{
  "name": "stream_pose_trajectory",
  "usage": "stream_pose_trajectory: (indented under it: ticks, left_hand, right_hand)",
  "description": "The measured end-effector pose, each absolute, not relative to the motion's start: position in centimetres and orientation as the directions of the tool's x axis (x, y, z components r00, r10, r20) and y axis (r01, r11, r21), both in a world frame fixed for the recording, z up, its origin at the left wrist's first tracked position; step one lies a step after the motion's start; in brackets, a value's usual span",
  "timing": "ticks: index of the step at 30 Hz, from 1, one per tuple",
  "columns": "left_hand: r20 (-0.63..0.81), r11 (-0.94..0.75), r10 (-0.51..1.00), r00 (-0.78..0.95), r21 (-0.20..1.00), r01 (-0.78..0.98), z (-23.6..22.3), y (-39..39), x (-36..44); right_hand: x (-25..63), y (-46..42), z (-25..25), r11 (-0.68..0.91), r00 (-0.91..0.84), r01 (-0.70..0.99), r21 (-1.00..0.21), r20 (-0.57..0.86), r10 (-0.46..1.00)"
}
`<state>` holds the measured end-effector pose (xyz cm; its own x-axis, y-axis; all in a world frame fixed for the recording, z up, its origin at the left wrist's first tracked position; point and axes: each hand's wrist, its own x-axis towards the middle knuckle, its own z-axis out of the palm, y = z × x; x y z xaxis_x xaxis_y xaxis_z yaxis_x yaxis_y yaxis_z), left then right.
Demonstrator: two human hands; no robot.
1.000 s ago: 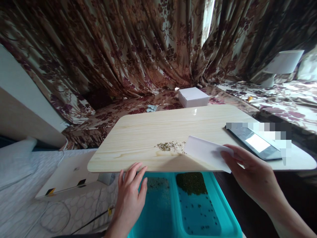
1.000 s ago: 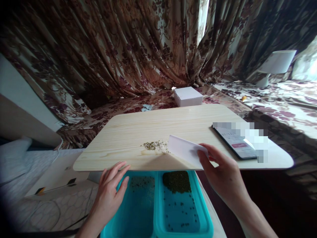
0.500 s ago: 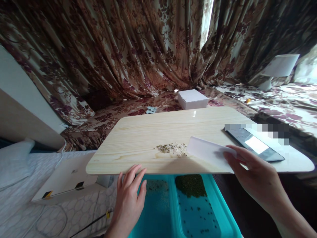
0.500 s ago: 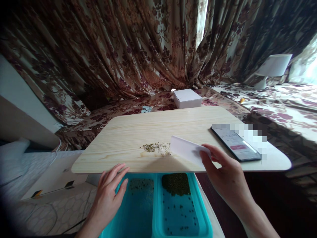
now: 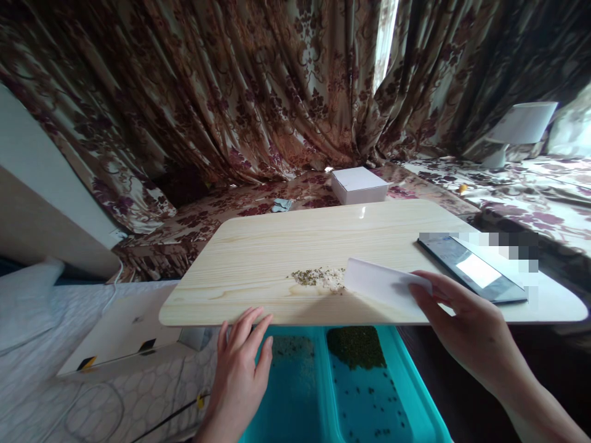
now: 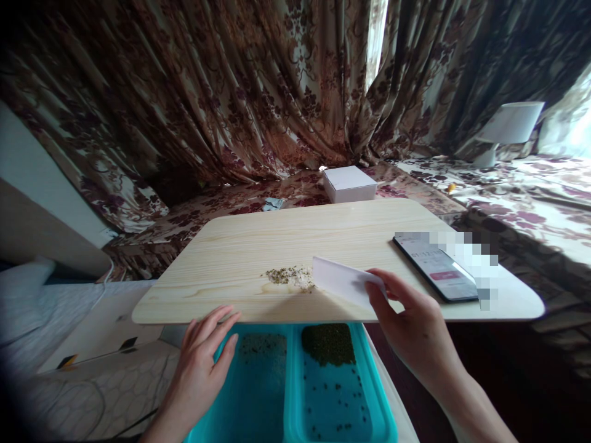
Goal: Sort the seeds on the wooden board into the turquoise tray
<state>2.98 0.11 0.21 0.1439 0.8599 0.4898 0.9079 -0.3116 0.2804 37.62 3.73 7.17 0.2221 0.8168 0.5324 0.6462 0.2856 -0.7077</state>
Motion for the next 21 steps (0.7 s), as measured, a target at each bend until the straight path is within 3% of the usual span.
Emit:
stream_pose_trajectory:
  ticks: [21]
  left_hand:
    - [0.482,-0.302,0.866,0.135,0.286,0.909,-0.01,-0.04,3.07]
  right_hand:
    - [37.12,3.53,7.72,0.301,0.173,0.658,-0.690,0.528,0.831]
